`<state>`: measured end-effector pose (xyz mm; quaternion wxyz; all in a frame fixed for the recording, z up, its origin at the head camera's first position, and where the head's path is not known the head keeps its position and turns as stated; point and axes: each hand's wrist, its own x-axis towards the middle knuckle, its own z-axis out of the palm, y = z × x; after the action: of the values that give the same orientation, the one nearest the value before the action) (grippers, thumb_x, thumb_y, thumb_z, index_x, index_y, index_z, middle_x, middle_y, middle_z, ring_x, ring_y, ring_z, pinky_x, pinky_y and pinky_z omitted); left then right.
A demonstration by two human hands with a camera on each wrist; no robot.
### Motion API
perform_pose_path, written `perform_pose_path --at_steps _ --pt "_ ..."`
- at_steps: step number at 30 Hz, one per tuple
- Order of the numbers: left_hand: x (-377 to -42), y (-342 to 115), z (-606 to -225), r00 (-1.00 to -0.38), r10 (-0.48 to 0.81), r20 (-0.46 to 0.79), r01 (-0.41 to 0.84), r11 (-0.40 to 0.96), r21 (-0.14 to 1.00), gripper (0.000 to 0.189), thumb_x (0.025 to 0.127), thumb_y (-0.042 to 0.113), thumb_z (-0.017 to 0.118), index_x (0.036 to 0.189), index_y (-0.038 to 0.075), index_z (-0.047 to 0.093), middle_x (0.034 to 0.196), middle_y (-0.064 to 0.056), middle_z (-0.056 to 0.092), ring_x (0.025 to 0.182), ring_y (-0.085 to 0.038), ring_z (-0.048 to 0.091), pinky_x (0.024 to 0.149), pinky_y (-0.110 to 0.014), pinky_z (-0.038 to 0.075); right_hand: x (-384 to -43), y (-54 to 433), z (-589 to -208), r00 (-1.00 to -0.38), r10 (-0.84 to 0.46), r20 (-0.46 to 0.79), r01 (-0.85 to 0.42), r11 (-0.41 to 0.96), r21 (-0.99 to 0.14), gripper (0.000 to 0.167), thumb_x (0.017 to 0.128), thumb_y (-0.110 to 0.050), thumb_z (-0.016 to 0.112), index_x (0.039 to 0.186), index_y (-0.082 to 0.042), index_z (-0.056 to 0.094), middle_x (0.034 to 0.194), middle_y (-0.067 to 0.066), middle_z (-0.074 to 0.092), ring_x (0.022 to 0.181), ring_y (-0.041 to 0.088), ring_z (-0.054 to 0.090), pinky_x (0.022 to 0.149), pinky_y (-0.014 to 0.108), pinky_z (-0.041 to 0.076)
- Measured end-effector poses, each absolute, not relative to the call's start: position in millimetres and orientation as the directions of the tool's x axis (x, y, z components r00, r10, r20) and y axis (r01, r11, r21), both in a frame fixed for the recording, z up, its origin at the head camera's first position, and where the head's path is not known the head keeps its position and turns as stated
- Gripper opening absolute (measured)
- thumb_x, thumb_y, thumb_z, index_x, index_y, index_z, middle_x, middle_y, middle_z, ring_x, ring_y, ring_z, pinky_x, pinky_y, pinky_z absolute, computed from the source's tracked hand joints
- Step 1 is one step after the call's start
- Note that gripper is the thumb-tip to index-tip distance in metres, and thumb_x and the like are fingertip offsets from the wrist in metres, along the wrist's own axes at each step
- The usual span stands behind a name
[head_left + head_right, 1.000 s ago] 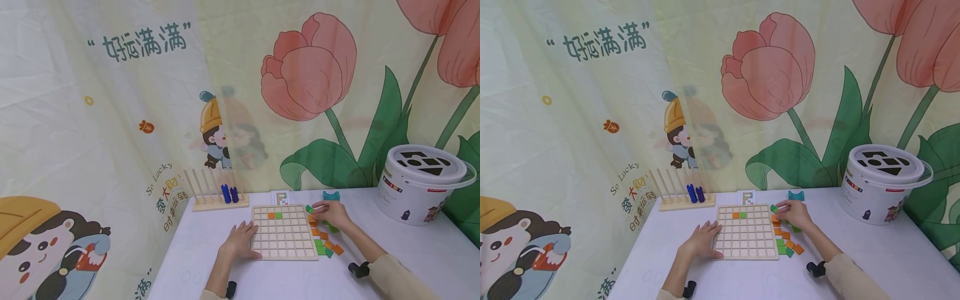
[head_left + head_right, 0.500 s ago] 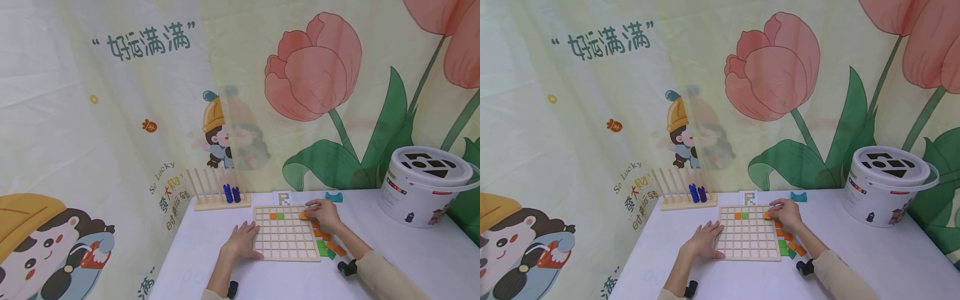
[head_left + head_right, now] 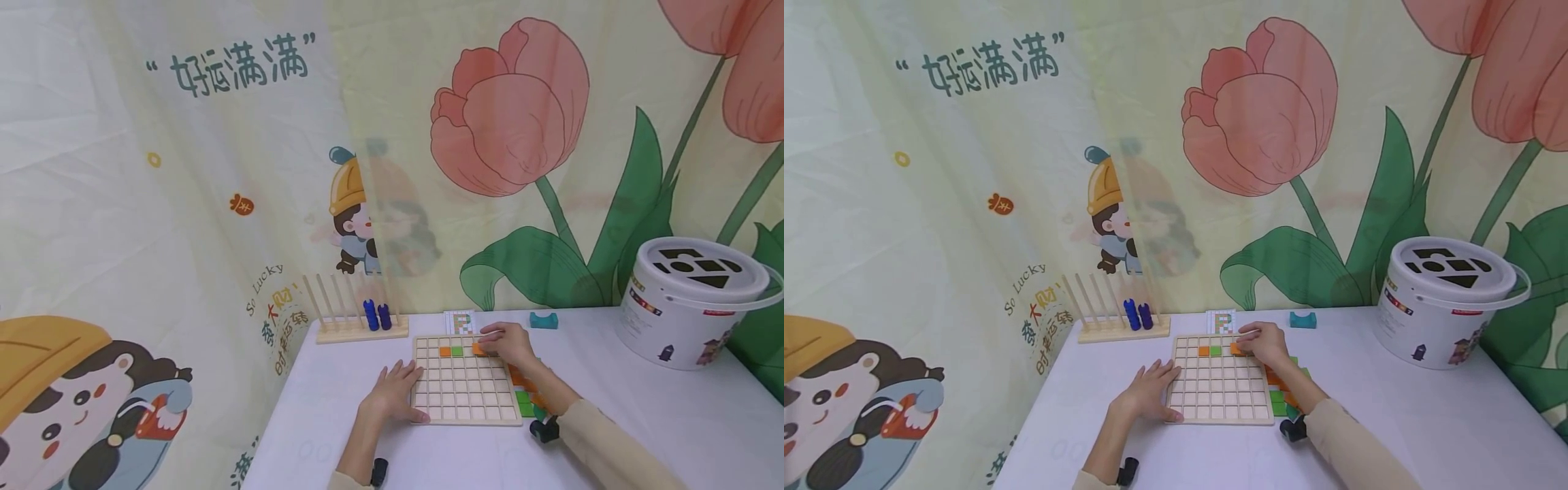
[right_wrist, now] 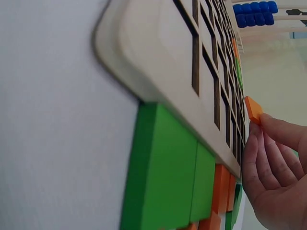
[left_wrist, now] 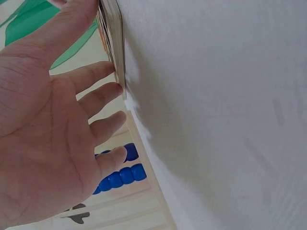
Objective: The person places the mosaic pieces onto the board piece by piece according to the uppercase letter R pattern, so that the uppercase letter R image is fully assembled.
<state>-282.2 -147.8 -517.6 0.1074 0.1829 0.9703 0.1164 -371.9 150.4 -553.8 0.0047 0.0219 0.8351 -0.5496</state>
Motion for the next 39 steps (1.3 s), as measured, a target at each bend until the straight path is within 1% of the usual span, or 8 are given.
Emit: perform_pose_path --at_steps 6,12,16,21,27,30,34,39 --pt "-280.9 -149.1 -518.4 -0.909 0.380 -0.170 0.329 0.906 0.266 0.098 0.074 0.047 0.092 0.155 0.012 0.050 0.166 -0.011 0.040 0.155 -0.037 0.029 0.127 -0.059 0.022 -373.0 140.8 -563.7 -0.999 0.039 0.036 -0.015 0.451 -0.893 0.026 0.088 -0.013 0.085 0.110 -0.005 0.075 0.088 0.002 0.080 0.086 0.019 0.076 0.075 0.030 0.061" --pt "-280.6 -149.0 -522.1 -0.908 0.380 -0.177 0.327 0.906 0.269 0.098 0.074 0.048 0.092 0.155 0.013 0.050 0.165 -0.010 0.041 0.155 -0.036 0.030 0.127 -0.058 0.022 -372.3 131.9 -572.4 -0.995 0.052 0.090 -0.059 0.434 -0.899 0.018 0.087 -0.008 0.084 0.103 -0.005 0.077 0.084 0.002 0.078 0.077 0.016 0.075 0.064 0.027 0.060" --pt "-281.9 -149.1 -523.6 -0.908 0.386 -0.165 0.337 0.905 0.261 0.097 0.075 0.048 0.092 0.155 0.013 0.050 0.165 -0.010 0.041 0.155 -0.036 0.030 0.127 -0.059 0.022 -372.9 126.7 -574.0 -0.990 0.055 0.128 -0.090 0.449 -0.889 0.014 0.087 -0.007 0.084 0.100 -0.007 0.078 0.082 0.000 0.077 0.074 0.015 0.074 0.062 0.028 0.059" --pt "-283.5 -149.2 -522.8 -0.910 0.384 -0.154 0.339 0.906 0.254 0.098 0.074 0.049 0.092 0.155 0.013 0.050 0.165 -0.009 0.041 0.155 -0.036 0.031 0.127 -0.059 0.023 -374.8 125.7 -572.4 -0.990 0.015 0.142 -0.116 0.494 -0.862 0.014 0.086 -0.006 0.084 0.100 -0.008 0.079 0.081 -0.004 0.077 0.075 0.012 0.073 0.066 0.028 0.060" --pt "-285.9 -149.9 -523.4 -0.910 0.389 -0.144 0.347 0.905 0.247 0.099 0.073 0.052 0.091 0.155 0.014 0.050 0.165 -0.008 0.041 0.155 -0.036 0.031 0.127 -0.058 0.024 -377.7 130.7 -564.6 -0.987 -0.087 0.138 -0.163 0.512 -0.843 0.020 0.085 -0.001 0.084 0.103 -0.007 0.078 0.084 -0.005 0.075 0.080 0.012 0.071 0.077 0.033 0.062" --pt "-285.3 -150.8 -522.9 -0.908 0.395 -0.141 0.353 0.901 0.254 0.099 0.074 0.051 0.092 0.156 0.014 0.050 0.165 -0.009 0.041 0.155 -0.036 0.030 0.127 -0.058 0.023 -377.4 135.5 -561.7 -0.984 -0.111 0.142 -0.179 0.513 -0.839 0.020 0.085 -0.002 0.084 0.104 -0.007 0.078 0.085 -0.004 0.074 0.081 0.012 0.070 0.077 0.033 0.062" --pt "-284.3 -151.2 -522.6 -0.905 0.400 -0.141 0.353 0.895 0.272 0.098 0.074 0.049 0.092 0.155 0.013 0.050 0.165 -0.010 0.041 0.155 -0.037 0.030 0.127 -0.059 0.023 -373.5 145.1 -558.1 -0.984 -0.088 0.156 -0.179 0.526 -0.832 0.016 0.087 -0.007 0.084 0.102 -0.009 0.079 0.085 -0.005 0.074 0.081 0.012 0.071 0.079 0.035 0.061" --pt "-286.4 -151.1 -524.0 -0.904 0.400 -0.149 0.353 0.897 0.266 0.099 0.075 0.051 0.091 0.156 0.013 0.049 0.166 -0.009 0.040 0.155 -0.037 0.029 0.127 -0.059 0.022 -366.5 159.3 -549.4 -0.985 -0.026 0.172 -0.160 0.519 -0.839 0.016 0.090 -0.008 0.082 0.104 -0.006 0.078 0.090 0.000 0.077 0.085 0.018 0.074 0.080 0.036 0.062"
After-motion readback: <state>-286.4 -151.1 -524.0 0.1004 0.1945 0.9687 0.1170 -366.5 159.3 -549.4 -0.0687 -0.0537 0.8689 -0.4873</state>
